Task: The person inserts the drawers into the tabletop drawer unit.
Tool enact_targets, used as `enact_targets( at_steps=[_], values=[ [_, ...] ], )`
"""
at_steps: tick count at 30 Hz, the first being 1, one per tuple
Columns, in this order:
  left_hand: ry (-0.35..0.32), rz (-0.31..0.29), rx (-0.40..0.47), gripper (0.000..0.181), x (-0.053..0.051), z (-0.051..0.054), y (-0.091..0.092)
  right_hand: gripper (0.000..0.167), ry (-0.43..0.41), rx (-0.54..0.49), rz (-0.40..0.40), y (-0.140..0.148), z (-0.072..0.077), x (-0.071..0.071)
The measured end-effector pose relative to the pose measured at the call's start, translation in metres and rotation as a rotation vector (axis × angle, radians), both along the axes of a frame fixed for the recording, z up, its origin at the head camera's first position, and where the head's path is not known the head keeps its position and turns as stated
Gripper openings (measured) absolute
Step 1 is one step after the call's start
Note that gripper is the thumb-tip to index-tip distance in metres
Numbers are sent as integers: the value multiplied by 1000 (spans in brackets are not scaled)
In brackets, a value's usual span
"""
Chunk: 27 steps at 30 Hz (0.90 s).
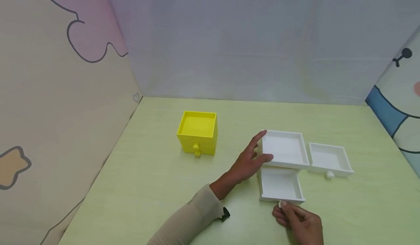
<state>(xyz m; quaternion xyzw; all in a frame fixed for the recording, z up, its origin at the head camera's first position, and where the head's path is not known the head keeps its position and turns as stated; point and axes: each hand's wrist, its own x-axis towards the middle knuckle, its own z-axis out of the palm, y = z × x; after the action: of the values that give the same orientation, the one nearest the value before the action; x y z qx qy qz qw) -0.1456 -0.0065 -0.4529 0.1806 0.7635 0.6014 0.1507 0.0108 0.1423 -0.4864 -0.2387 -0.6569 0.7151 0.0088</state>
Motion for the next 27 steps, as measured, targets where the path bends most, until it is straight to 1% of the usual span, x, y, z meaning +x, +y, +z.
enact_targets(
  at_steps=[7,11,18,27],
  values=[
    [13,-4,4,66,-1,-2,1,42,-69,43,37,2,2,-2],
    [9,-5,1,65,-1,-2,0,42,-93,59,56,2,4,-4],
    [-3,2,-10,65,0,-2,-1,40,-118,67,73,3,5,-7],
    [15,-5,3,65,-1,-2,0,36,-114,49,69,3,2,-8]
  ],
)
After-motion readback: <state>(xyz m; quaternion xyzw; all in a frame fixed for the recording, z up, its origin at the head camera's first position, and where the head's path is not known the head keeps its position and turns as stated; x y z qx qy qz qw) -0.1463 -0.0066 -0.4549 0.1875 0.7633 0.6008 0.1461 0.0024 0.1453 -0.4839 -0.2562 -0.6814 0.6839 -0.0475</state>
